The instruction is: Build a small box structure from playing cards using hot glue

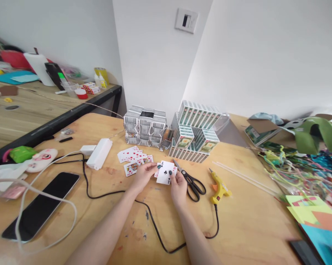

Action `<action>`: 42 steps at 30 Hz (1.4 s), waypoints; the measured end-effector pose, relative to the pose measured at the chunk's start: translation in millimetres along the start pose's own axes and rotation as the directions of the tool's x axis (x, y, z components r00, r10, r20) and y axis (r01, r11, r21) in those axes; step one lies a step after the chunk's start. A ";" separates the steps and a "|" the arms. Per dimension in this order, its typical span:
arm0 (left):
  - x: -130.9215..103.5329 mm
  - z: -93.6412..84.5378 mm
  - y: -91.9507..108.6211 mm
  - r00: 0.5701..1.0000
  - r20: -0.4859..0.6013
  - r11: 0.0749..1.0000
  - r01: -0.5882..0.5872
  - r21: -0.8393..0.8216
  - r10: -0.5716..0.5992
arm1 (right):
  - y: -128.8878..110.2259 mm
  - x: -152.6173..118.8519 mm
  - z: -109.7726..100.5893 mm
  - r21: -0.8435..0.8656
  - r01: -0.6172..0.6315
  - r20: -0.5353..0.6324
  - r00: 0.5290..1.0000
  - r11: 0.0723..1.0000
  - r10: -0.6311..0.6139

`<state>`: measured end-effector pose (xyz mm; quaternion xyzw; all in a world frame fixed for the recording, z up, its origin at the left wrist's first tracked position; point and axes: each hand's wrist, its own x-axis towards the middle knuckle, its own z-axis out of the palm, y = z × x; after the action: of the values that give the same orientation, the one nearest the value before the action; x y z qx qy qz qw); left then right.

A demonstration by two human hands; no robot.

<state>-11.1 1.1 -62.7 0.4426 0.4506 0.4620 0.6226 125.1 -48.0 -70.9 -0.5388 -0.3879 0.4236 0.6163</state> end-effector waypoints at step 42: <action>-2.0 -0.7 1.2 0.999 0.012 0.999 0.037 0.027 -0.038 | 11.0 -0.8 -7.7 0.016 -0.089 0.119 0.989 0.996 0.086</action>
<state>-12.3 -0.6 -61.4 0.4451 0.4610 0.4414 0.6281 130.9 -50.8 -82.8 -0.5226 -0.3952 0.4854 0.5789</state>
